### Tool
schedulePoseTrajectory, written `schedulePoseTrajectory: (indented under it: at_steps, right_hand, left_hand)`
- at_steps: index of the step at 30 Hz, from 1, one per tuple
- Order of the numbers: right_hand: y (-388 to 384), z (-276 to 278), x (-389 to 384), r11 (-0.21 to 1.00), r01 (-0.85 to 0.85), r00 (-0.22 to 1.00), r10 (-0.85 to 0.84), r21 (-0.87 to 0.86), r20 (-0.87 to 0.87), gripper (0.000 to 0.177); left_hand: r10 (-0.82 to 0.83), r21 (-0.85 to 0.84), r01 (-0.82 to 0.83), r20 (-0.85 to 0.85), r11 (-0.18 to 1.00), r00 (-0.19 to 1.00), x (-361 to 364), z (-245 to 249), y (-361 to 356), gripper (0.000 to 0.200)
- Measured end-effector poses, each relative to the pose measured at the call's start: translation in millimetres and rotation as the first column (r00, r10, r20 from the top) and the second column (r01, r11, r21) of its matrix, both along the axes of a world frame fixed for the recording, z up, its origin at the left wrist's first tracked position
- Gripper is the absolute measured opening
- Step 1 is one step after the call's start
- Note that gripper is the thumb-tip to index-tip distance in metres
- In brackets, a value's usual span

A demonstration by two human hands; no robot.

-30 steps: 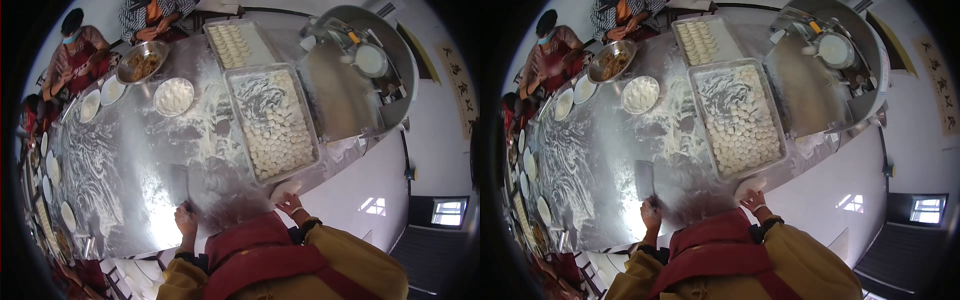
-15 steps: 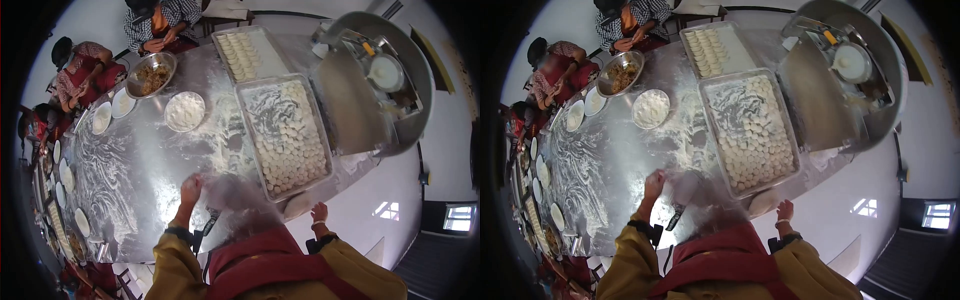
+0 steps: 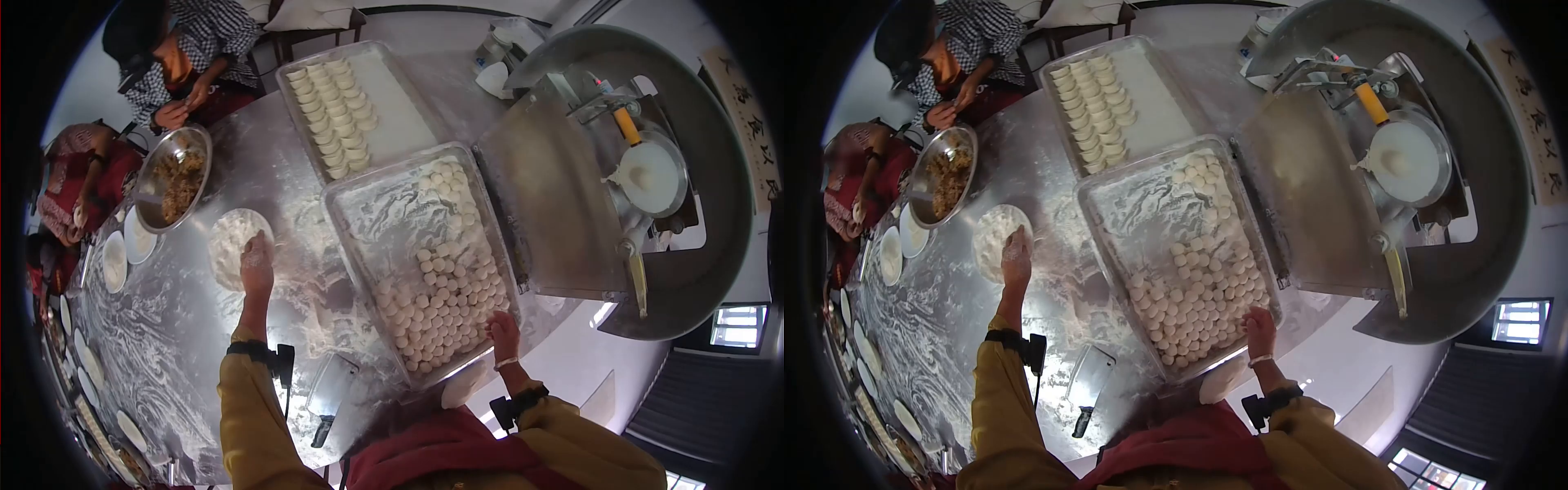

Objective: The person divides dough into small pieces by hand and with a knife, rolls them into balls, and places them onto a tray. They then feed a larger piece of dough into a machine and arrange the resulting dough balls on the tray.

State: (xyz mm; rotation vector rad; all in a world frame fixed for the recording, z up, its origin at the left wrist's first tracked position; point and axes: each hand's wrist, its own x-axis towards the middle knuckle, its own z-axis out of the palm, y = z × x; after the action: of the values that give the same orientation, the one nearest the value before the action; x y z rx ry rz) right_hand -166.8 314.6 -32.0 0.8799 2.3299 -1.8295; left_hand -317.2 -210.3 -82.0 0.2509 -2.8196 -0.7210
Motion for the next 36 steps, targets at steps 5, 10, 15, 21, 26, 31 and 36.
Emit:
schedulePoseTrajectory:
  at_steps: [5,10,15,21,26,31,36]
  right_hand:
    - [-18,-1,-37,0.997,-0.013,0.999,0.01,-0.073,-0.04,0.027]
    - [-33,-3,-52,0.99,-0.004,0.999,-0.004,-0.143,-0.053,0.026]
    - [-39,-8,-67,0.991,-0.079,0.983,0.059,-0.111,-0.173,0.023]
    - [-49,13,-164,0.89,-0.164,0.927,0.287,0.425,-0.243,0.027]
    - [-73,-4,-289,0.839,-0.232,0.798,0.454,0.492,-0.397,0.046]
    - [-149,-24,-218,0.259,-0.313,0.697,0.716,0.914,0.036,0.05]
    - [-104,-12,-180,0.331,-0.386,0.763,0.639,0.861,0.096,0.051]
  left_hand:
    - [0.105,0.218,-0.091,-0.053,0.972,0.993,2,-13,-9,0.027]
    - [0.358,0.829,-0.001,-0.24,0.559,0.902,-56,107,105,0.027]
    - [0.01,0.646,-0.019,0.019,0.763,1.0,-85,152,226,0.039]
    - [0.223,0.543,-0.224,0.069,0.809,0.972,8,96,186,0.048]
    - [-0.021,0.69,-0.195,0.291,0.698,0.956,78,30,188,0.044]
    - [0.064,0.5,-0.124,0.135,0.857,0.989,90,13,211,0.038]
    - [-0.121,0.633,-0.118,0.322,0.765,0.939,78,41,194,0.029]
